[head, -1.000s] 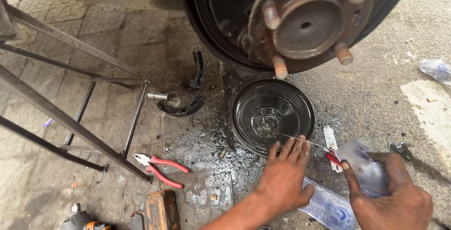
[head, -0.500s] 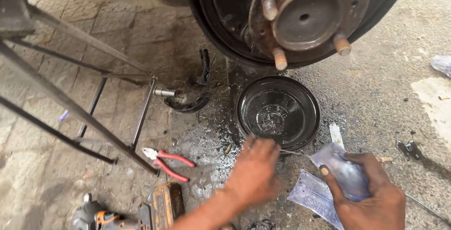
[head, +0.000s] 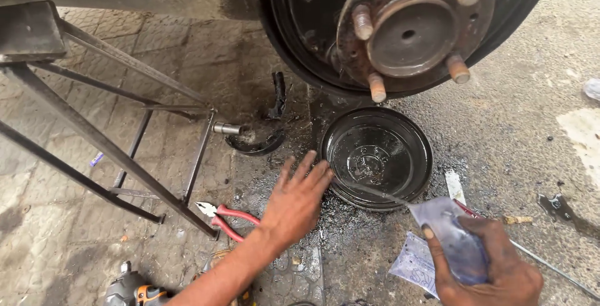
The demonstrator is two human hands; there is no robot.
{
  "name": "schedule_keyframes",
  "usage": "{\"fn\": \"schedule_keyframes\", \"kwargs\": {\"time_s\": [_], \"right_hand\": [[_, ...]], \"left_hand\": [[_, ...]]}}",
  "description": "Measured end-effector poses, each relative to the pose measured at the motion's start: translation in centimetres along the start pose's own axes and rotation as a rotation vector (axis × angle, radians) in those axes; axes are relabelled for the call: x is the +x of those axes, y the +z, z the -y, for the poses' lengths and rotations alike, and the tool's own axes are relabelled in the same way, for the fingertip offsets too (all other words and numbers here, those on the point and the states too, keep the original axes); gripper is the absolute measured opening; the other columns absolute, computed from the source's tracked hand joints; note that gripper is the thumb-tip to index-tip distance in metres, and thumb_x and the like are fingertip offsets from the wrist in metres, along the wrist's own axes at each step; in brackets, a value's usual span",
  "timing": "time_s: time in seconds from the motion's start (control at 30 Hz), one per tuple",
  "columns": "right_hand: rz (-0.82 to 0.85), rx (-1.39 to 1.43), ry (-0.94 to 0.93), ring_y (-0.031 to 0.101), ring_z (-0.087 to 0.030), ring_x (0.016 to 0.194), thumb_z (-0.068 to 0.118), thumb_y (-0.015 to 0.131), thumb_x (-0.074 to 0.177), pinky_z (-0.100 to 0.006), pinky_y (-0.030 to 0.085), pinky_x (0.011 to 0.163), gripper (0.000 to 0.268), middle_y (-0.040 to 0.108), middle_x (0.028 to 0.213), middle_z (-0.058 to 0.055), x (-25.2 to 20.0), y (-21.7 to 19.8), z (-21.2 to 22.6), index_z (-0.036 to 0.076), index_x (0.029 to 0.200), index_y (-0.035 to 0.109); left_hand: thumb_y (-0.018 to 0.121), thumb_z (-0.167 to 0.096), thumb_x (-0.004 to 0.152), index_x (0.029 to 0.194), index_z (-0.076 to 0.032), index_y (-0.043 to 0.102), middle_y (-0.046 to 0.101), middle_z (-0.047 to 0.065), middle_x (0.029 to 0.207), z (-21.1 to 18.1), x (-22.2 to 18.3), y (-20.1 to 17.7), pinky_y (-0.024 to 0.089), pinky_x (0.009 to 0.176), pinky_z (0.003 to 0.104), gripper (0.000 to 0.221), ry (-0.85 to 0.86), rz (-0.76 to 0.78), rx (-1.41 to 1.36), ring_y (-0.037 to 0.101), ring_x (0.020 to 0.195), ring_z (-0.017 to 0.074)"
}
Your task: Cleaning brake parts and components with fluid during a brake system repair.
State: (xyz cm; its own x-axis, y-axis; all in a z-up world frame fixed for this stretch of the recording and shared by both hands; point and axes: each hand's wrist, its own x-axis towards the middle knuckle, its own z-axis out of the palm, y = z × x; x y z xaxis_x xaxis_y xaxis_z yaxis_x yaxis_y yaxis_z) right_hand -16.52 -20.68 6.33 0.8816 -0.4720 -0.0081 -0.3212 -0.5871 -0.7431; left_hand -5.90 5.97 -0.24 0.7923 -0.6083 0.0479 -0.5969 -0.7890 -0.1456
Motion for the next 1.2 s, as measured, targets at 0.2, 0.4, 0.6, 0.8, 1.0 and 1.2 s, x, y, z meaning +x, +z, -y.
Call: {"fn": "schedule_keyframes", "kwargs": {"time_s": [0.2,0.4,0.6,0.8,1.0,1.2], "right_hand": [[-0.113,-0.024,-0.399,0.078,-0.028,0.076,0.009,0.082,0.076,-0.036,0.065,0.064,0.032,0.076,0.086,-0.024,0.4,0.3,1.3,0.001,0.103,0.066],[-0.109,-0.037,-0.474,0.078,-0.025,0.074,0.007,0.079,0.081,-0.035,0.059,0.058,0.029,0.075,0.088,-0.025,1.0,0.6,0.8,0.003,0.107,0.068],[-0.175,-0.119,-0.408,0.077,-0.027,0.075,0.008,0.079,0.088,-0.035,0.058,0.057,0.028,0.076,0.093,-0.026,1.8,0.0,-0.3,0.001,0.112,0.067],[-0.132,-0.098,-0.267,0.078,-0.026,0.078,0.01,0.082,0.084,-0.037,0.065,0.063,0.025,0.076,0.091,-0.022,2.0,0.1,-0.5,0.005,0.105,0.069],[-0.191,-0.192,-0.183,0.077,-0.027,0.086,0.011,0.086,0.083,-0.038,0.063,0.073,0.035,0.076,0.092,-0.02,2.7,-0.5,-1.8,0.005,0.112,0.067],[-0.175,-0.078,-0.136,0.078,-0.025,0.087,0.011,0.086,0.081,-0.037,0.063,0.074,0.035,0.077,0.091,-0.016,2.6,-0.5,-2.1,0.006,0.109,0.067]], "left_hand": [[0.068,-0.012,0.068,0.156,-0.002,0.027,0.027,0.014,0.163,-0.1,1.6,-3.3,0.007,0.122,0.059,0.097,-0.05,0.285,0.005,0.009,0.154,0.0352],[0.072,-0.035,0.076,0.159,-0.004,0.02,0.011,0.013,0.168,1.8,5.6,-3.6,0.002,0.122,0.057,0.104,-0.051,0.477,0.082,-0.001,0.155,0.0341],[0.071,-0.045,0.08,0.155,-0.008,0.029,0.009,0.022,0.171,3.1,7.3,-2.1,0.0,0.125,0.055,0.093,0.253,0.515,0.299,0.0,0.157,0.0329],[0.069,-0.03,0.072,0.163,-0.014,0.032,0.045,0.007,0.159,3.8,9.4,-1.8,0.003,0.13,0.056,0.099,0.444,0.638,-0.188,0.031,0.154,0.023],[0.066,-0.034,0.089,0.143,-0.004,0.051,0.044,0.016,0.157,1.9,11.3,2.7,0.005,0.126,0.059,0.063,0.469,0.292,0.555,0.037,0.148,0.0344],[0.07,-0.026,0.079,0.15,-0.032,0.048,0.075,0.002,0.128,1.2,12.2,-0.3,0.003,0.133,0.054,0.075,0.446,0.889,-0.012,0.061,0.132,0.0207]]}}
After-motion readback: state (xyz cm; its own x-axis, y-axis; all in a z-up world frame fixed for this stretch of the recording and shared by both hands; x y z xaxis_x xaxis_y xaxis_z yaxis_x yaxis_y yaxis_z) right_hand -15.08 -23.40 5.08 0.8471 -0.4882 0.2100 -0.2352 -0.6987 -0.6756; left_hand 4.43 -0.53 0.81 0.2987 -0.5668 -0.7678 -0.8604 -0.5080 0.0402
